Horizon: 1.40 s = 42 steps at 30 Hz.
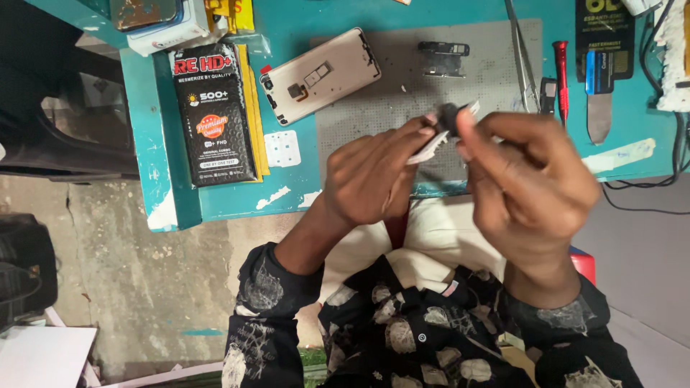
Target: The person disassembles a smartphone, removes the battery and internal components, and uses a screwdriver and tweezers to manipulate connectors and screws. The person then reassembles the device by reconnecting cables and securing parts.
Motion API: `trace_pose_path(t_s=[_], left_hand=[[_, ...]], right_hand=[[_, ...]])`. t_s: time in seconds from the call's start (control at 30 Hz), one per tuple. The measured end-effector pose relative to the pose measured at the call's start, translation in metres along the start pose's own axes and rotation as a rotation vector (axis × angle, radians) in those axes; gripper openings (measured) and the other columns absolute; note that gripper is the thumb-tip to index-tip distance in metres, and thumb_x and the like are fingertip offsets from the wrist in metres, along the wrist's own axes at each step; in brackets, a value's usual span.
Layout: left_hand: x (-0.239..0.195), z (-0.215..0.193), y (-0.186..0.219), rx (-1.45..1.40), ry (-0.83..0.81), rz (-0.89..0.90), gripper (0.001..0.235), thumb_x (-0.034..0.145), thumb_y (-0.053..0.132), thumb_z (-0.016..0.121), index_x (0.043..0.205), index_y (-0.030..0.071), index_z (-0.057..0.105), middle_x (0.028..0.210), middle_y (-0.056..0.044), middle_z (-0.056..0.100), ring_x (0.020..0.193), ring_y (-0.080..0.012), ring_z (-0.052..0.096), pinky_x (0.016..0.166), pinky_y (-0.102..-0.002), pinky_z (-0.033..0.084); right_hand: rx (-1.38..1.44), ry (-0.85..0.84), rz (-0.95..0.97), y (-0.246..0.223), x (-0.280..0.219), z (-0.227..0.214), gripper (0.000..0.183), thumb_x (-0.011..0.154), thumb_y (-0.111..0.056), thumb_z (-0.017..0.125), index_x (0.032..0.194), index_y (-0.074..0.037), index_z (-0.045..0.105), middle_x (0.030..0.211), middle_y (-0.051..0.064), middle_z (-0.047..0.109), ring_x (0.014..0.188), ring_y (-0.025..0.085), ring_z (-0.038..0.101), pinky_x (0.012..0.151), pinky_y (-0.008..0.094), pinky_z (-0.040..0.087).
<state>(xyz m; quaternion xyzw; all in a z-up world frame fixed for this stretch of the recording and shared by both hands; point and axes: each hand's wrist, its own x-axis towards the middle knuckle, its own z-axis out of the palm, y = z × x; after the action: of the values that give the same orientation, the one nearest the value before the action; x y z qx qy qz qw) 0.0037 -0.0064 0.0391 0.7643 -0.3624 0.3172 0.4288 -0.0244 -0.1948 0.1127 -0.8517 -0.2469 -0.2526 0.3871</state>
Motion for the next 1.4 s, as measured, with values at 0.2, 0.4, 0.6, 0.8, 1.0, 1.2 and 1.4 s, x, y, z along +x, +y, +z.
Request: trace_pose_path(t_s=[0.2,0.4,0.6,0.8,1.0,1.2,1.4], left_hand=[[-0.001,0.008,0.004,-0.125,0.118,-0.27,0.023,0.103,0.002,0.071,0.123,-0.007,0.063,0.105,-0.017,0.075,0.088,-0.0216,0.078,0.073,-0.028,0.061],[-0.012,0.016,0.004,-0.638,0.217,-0.839,0.028,0.108,0.005,0.061,0.132,-0.008,0.06,0.106,-0.01,0.076,0.09,-0.0099,0.071,0.079,-0.023,0.058],[-0.028,0.031,-0.027,-0.935,0.377,-0.998,0.027,0.11,0.004,0.057,0.133,-0.011,0.058,0.115,-0.014,0.074,0.1,-0.0135,0.071,0.089,-0.027,0.058],[-0.038,0.035,-0.045,-0.966,0.417,-1.049,0.028,0.108,0.002,0.057,0.133,-0.011,0.057,0.117,-0.016,0.073,0.103,-0.0149,0.07,0.091,-0.028,0.058],[-0.04,0.033,-0.043,-0.972,0.439,-1.046,0.027,0.11,0.002,0.057,0.135,-0.01,0.056,0.117,-0.016,0.073,0.102,-0.0144,0.07,0.09,-0.027,0.058],[-0.036,0.031,-0.038,-1.024,0.384,-1.101,0.029,0.112,0.003,0.058,0.137,-0.01,0.056,0.12,-0.016,0.072,0.104,-0.0138,0.07,0.091,-0.027,0.058],[-0.035,0.026,-0.035,-1.158,0.311,-1.12,0.039,0.108,0.001,0.059,0.145,-0.008,0.049,0.125,-0.015,0.07,0.11,-0.013,0.069,0.097,-0.027,0.058]], right_hand=[[-0.289,-0.02,0.009,0.032,0.015,-0.008,0.036,0.09,0.022,0.071,0.122,0.005,0.076,0.101,0.016,0.07,0.068,0.016,0.064,0.052,0.028,0.045],[-0.092,-0.133,0.164,0.07,0.04,0.002,0.024,0.102,0.004,0.076,0.125,-0.001,0.071,0.104,0.016,0.069,0.077,0.018,0.069,0.06,0.029,0.054],[-0.376,-0.232,-0.157,0.114,0.06,0.026,0.024,0.097,0.006,0.075,0.12,0.005,0.073,0.105,0.022,0.068,0.085,0.037,0.069,0.073,0.043,0.056],[-0.487,-0.302,-0.271,0.143,0.071,0.04,0.017,0.098,-0.003,0.074,0.115,0.0,0.076,0.098,0.018,0.07,0.078,0.029,0.068,0.067,0.036,0.055],[-0.132,-0.94,0.055,0.137,0.077,0.038,0.016,0.089,-0.029,0.077,0.092,-0.014,0.083,0.058,0.005,0.069,0.044,0.019,0.057,0.045,0.035,0.044],[0.156,-1.018,0.349,0.126,0.061,0.048,0.025,0.088,-0.025,0.075,0.074,-0.004,0.075,0.057,0.004,0.07,0.048,0.011,0.066,0.043,0.027,0.052],[0.355,-0.868,0.439,0.141,0.063,0.037,0.015,0.096,-0.012,0.07,0.094,0.001,0.077,0.07,0.005,0.074,0.056,0.01,0.068,0.05,0.025,0.058]])
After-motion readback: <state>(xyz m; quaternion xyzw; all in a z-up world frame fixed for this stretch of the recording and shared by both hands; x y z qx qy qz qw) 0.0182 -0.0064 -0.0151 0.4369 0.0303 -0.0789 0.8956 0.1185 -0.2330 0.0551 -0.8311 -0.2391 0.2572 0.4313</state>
